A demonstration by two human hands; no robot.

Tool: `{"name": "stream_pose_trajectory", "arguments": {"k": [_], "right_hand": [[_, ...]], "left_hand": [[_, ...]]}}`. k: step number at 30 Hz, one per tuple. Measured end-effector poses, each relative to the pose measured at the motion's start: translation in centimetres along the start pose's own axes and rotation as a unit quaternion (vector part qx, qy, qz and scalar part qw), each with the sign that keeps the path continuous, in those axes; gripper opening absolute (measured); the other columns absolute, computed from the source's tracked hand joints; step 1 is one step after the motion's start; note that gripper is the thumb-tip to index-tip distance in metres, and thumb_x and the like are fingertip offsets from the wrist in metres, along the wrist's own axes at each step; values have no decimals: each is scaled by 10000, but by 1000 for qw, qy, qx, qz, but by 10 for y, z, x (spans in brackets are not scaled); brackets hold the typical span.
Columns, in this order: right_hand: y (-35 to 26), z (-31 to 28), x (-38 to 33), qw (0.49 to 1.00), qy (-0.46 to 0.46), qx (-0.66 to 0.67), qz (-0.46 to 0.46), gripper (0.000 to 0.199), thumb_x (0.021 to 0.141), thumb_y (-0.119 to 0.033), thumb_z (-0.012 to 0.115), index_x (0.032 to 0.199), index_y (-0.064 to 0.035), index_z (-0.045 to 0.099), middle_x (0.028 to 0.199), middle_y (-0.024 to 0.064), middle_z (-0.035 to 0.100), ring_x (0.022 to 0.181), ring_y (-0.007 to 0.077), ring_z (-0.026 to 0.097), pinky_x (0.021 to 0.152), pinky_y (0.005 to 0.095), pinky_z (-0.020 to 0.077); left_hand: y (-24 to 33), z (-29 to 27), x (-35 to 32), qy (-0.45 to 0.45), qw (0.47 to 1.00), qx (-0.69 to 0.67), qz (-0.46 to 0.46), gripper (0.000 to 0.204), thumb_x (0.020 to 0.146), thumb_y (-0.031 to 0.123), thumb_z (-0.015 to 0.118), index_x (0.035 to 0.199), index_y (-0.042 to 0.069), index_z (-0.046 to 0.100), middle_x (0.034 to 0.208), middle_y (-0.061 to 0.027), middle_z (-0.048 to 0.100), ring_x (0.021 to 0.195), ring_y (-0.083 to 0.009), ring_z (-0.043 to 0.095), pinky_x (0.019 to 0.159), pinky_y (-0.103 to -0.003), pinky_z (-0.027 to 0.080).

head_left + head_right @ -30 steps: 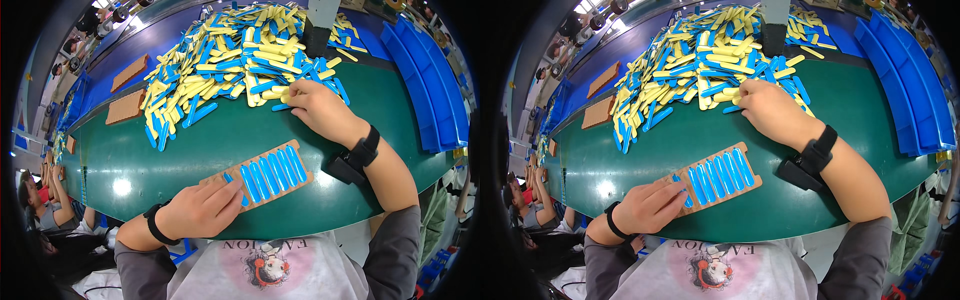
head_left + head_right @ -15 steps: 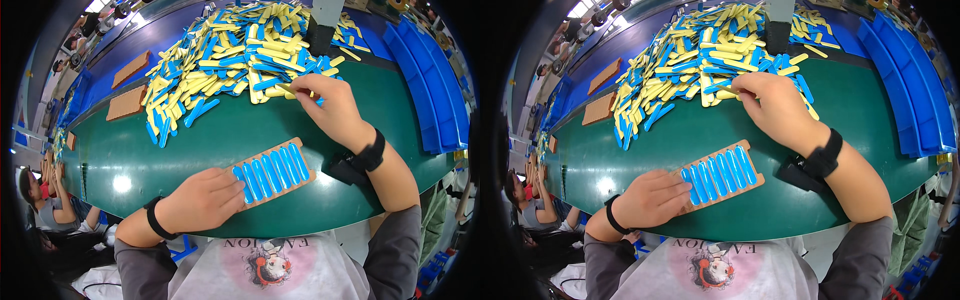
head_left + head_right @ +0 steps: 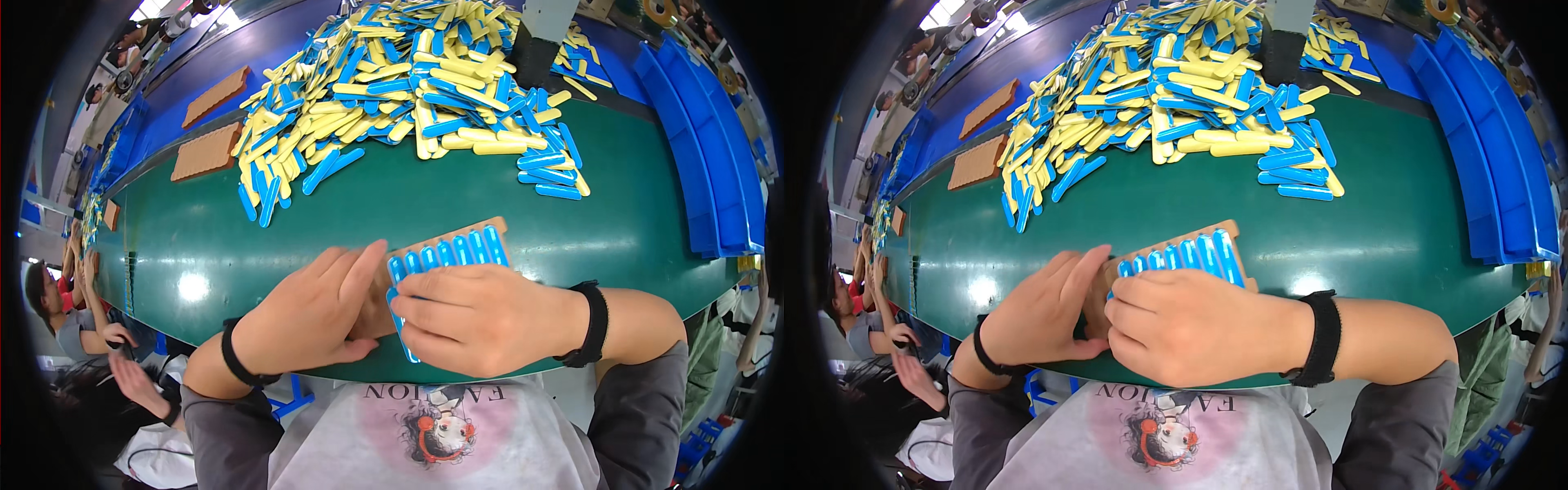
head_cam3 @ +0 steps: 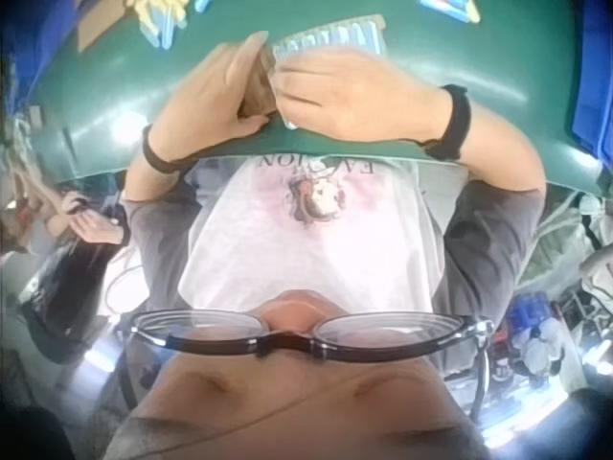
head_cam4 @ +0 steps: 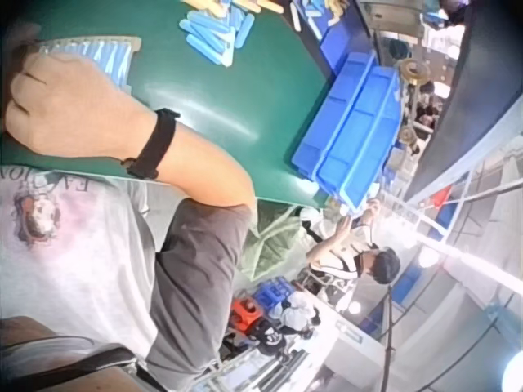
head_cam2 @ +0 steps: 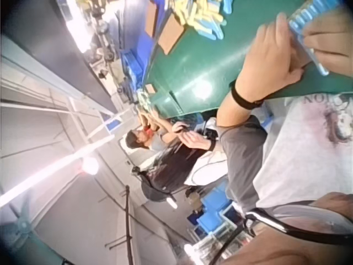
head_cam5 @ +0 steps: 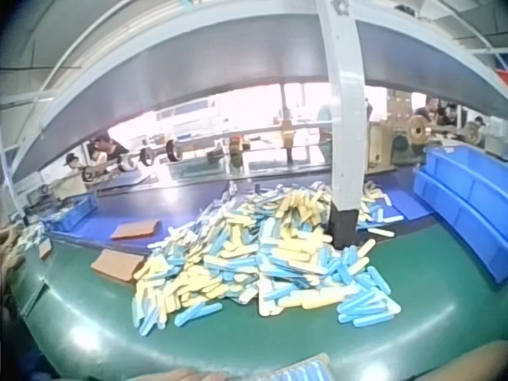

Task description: Assembling blue and yellow plastic/rubber strips into a cardboard holder on a production line.

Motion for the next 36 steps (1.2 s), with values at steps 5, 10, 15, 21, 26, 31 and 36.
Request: {"name": "stream_pose_trajectory", "arguments": {"k": [5, 10, 15, 21, 26, 31, 36], "right_hand": [[24, -6, -3, 999, 10, -43, 12, 189, 662, -119, 633, 797, -9, 559, 860, 102, 561, 881, 247, 610, 700, 326, 538], [41, -3, -11, 994, -81, -23, 72, 209, 726, -90, 663, 905, -7, 596, 1058, 140, 625, 967, 299, 636, 780, 354, 552], [43, 11, -11, 993, -84, -39, 71, 170, 702, -93, 642, 836, -9, 579, 956, 119, 602, 935, 268, 617, 732, 338, 550], [38, 16, -7, 994, -72, -65, 44, 139, 678, -106, 610, 768, 0, 601, 875, 110, 602, 925, 243, 568, 765, 330, 489], [39, 7, -12, 980, -155, -85, 92, 260, 670, -145, 658, 871, 20, 643, 1034, 129, 633, 1067, 302, 559, 835, 387, 461], [37, -6, -3, 980, -148, -95, 88, 236, 735, -143, 622, 909, 15, 645, 1114, 134, 605, 1114, 312, 525, 861, 423, 438], [5, -100, 21, 970, -66, 206, 108, 243, 821, 32, 516, 1020, 42, 656, 995, 161, 644, 860, 325, 618, 804, 416, 496]], "left_hand": [[-19, 6, 14, 44, 998, -41, 5, 985, 625, 174, 830, 1409, -8, 261, 1229, -205, 514, 1102, -387, 516, 940, -407, 438], [-30, 5, 23, 34, 997, -69, -23, 1031, 608, 227, 875, 1414, 13, 270, 1245, -170, 516, 1128, -358, 502, 963, -394, 423], [-37, 7, 20, 48, 994, -100, 4, 1027, 615, 260, 885, 1412, 12, 287, 1262, -159, 515, 1140, -337, 506, 981, -394, 414], [-30, -19, 1, 135, 991, 8, -7, 832, 616, 224, 870, 1313, 21, 465, 1315, -165, 494, 1178, -331, 497, 989, -398, 412], [-6, -57, -15, 109, 990, -45, 76, 433, 686, 190, 783, 1063, 24, 651, 1015, -122, 654, 895, -306, 628, 771, -378, 503], [46, -109, -29, -73, 913, -184, 356, 198, 856, 66, 608, 1036, 5, 662, 818, -66, 712, 691, -146, 643, 636, -282, 519], [41, -133, -96, 58, 894, -91, 435, 195, 927, 101, 531, 1053, -2, 639, 918, -74, 695, 696, -161, 631, 644, -299, 506]]}}
Point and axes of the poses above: each hand's wrist, its own x-axis towards the middle knuckle, its own z-axis out of the palm, y = z × x, the point moved 1 cm from there along x, towards the middle knuckle
